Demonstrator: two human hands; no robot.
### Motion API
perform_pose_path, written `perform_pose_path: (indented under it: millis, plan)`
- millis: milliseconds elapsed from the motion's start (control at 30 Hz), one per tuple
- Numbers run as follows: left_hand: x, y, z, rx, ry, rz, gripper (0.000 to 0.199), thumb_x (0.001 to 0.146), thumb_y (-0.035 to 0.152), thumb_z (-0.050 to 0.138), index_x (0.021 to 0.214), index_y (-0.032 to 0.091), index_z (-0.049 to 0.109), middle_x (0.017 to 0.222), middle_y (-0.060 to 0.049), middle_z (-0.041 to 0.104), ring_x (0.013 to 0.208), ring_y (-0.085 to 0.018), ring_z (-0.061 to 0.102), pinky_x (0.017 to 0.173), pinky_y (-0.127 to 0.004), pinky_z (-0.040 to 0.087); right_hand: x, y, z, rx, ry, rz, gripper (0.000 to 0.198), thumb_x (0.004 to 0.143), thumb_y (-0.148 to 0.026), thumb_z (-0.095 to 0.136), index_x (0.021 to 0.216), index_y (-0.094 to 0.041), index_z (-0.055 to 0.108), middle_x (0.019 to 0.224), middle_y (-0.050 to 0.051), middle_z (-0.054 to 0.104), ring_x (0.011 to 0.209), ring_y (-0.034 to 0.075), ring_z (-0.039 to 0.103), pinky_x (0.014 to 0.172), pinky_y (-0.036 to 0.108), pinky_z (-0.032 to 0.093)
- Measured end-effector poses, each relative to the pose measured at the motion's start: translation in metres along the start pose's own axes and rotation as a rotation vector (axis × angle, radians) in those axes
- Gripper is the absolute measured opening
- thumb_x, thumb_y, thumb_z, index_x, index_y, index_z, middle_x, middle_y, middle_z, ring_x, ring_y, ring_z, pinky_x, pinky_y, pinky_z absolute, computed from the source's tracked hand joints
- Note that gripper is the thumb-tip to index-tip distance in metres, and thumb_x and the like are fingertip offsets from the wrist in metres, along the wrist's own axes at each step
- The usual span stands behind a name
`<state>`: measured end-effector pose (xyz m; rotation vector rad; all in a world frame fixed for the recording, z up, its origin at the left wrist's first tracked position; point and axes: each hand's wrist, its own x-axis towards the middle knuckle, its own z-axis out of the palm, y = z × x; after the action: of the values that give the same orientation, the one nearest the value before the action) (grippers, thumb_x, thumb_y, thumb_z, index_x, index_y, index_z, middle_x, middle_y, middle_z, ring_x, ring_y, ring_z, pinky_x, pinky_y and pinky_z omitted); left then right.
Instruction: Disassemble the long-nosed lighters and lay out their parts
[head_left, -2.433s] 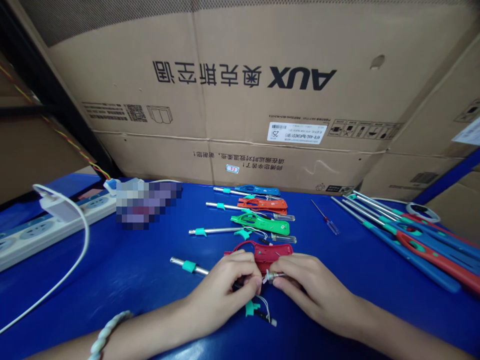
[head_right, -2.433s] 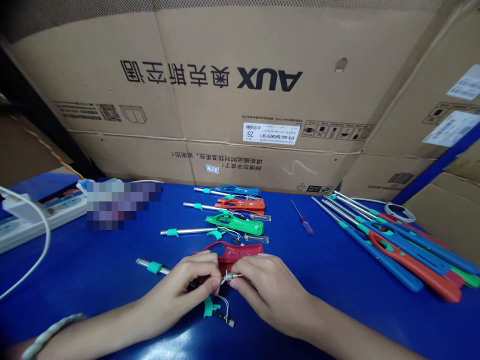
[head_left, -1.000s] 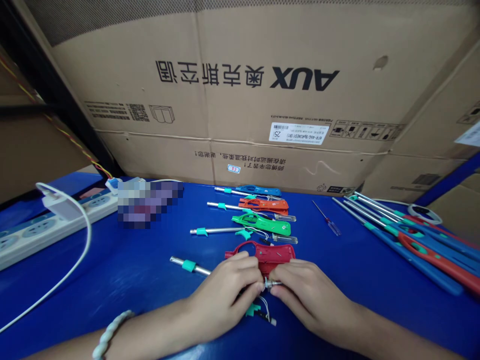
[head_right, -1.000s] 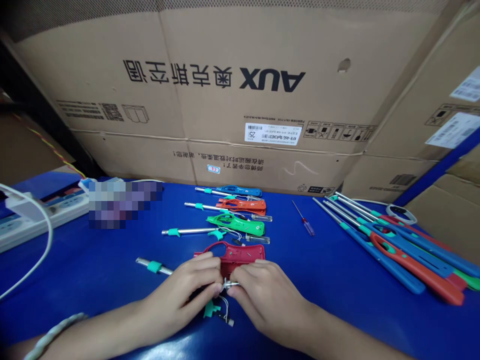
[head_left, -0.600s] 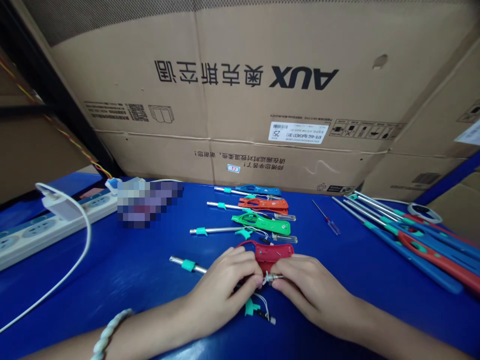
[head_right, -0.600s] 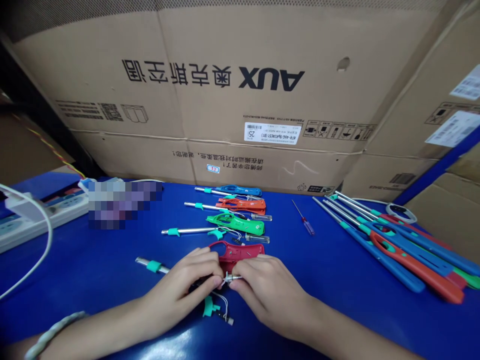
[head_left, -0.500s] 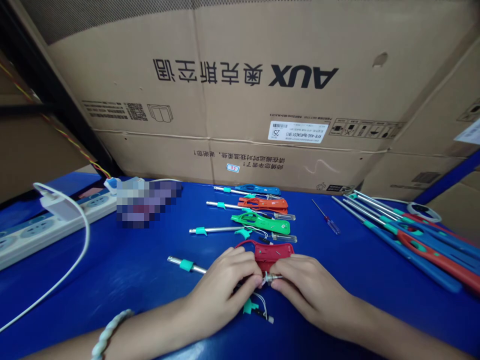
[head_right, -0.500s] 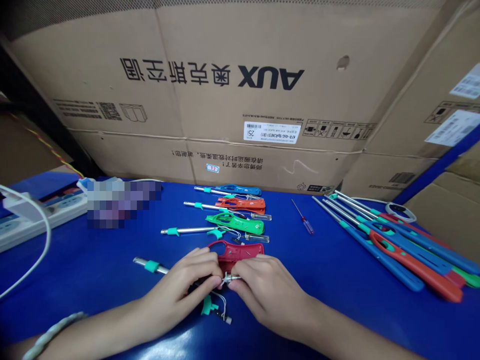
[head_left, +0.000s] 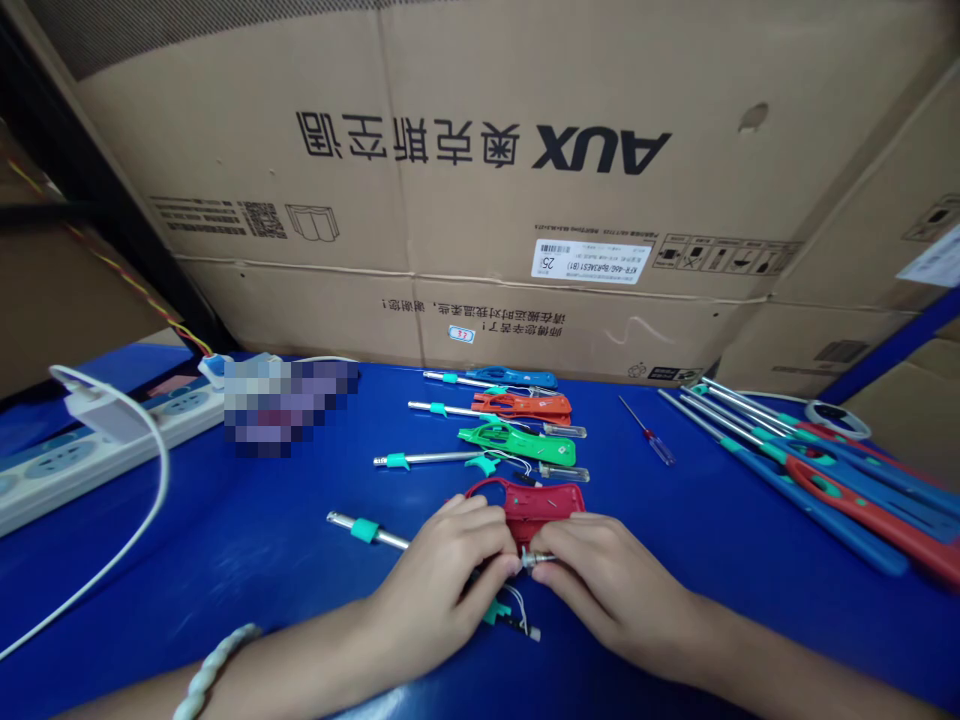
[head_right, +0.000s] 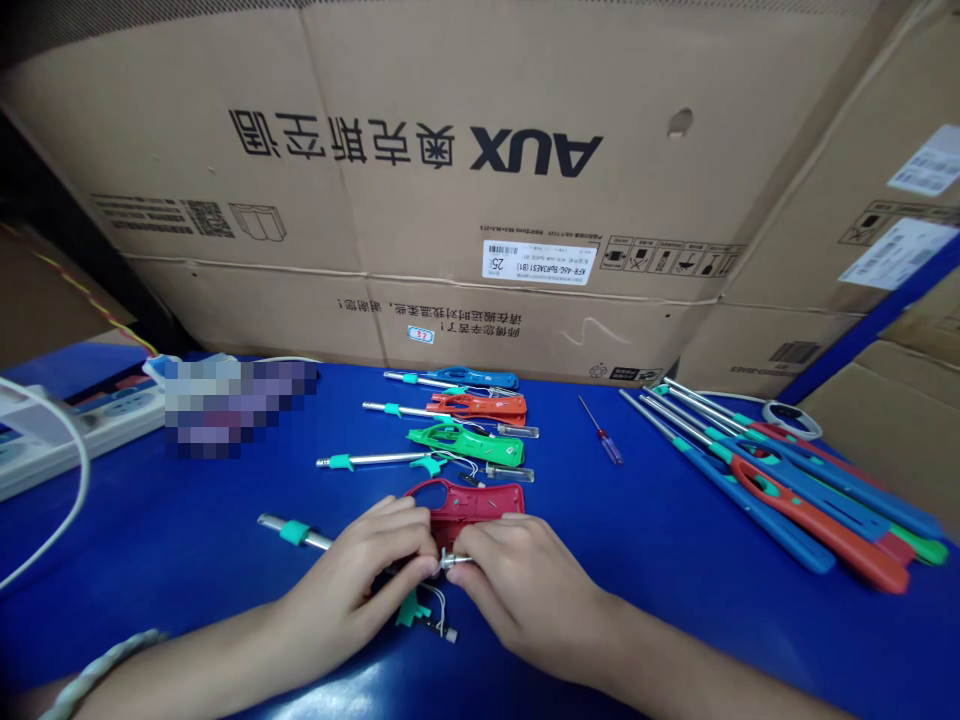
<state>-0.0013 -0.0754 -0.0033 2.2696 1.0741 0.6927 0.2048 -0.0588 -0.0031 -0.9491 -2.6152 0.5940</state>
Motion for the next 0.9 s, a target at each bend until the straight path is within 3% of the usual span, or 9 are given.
perform_pose_path:
  millis: [200,333,500,567,667,900]
  plan:
    - [0.005,0.0,-0.008,0.024,-0.037,0.018,0.02,0.094,0.02,0.05,0.077,0.018,0.06,0.08,0.001,0.061,0.077,-0.016,0.052,0.075,-0.029,0.033,0.002,-0.001,-0.01,-0.012,-0.019,0.004,0.019,0.097,-0.025,0.04,0.088,-0.019,0.056,0.084,0.003,0.065,0.075,0.017,0.059,0.072,0.028,0.041]
    - [0.014,-0.007,-0.031,0.099,-0.074,0.0,0.011,0.088,0.031,0.063,0.089,0.02,0.066,0.085,-0.001,0.063,0.08,-0.018,0.054,0.073,-0.028,0.036,0.001,0.001,-0.016,-0.05,-0.049,0.053,0.011,0.094,-0.027,0.047,0.094,-0.021,0.056,0.087,0.001,0.064,0.079,0.017,0.058,0.072,0.028,0.041]
    - [0.019,-0.019,-0.072,0.198,-0.339,-0.014,0.009,0.082,0.029,0.07,0.082,0.021,0.067,0.081,0.002,0.064,0.076,-0.015,0.058,0.067,-0.024,0.038,0.001,0.005,-0.015,-0.095,-0.077,0.082,0.013,0.086,-0.024,0.059,0.098,-0.022,0.056,0.09,0.001,0.065,0.083,0.019,0.059,0.072,0.029,0.041]
    - [0.018,-0.021,-0.082,0.266,-0.385,-0.056,0.013,0.075,0.028,0.076,0.081,0.021,0.067,0.078,0.003,0.064,0.07,-0.014,0.057,0.062,-0.023,0.037,0.002,0.006,-0.013,-0.128,-0.083,0.087,0.009,0.086,-0.021,0.057,0.095,-0.021,0.056,0.088,0.001,0.065,0.08,0.018,0.059,0.07,0.028,0.04]
    - [0.014,-0.02,-0.086,0.339,-0.433,-0.104,0.015,0.069,0.022,0.079,0.078,0.022,0.068,0.074,0.004,0.064,0.066,-0.014,0.058,0.058,-0.023,0.035,0.003,0.01,-0.008,-0.188,-0.081,0.09,0.002,0.088,-0.019,0.053,0.088,-0.019,0.055,0.083,0.002,0.065,0.076,0.018,0.058,0.067,0.028,0.039]
    - [0.007,-0.018,-0.078,0.364,-0.454,-0.066,0.013,0.07,0.01,0.073,0.07,0.021,0.067,0.072,0.003,0.065,0.07,-0.016,0.062,0.06,-0.026,0.036,0.006,0.012,-0.006,-0.217,-0.099,0.047,0.01,0.085,-0.013,0.049,0.078,-0.019,0.052,0.075,0.0,0.062,0.068,0.016,0.055,0.063,0.026,0.036]
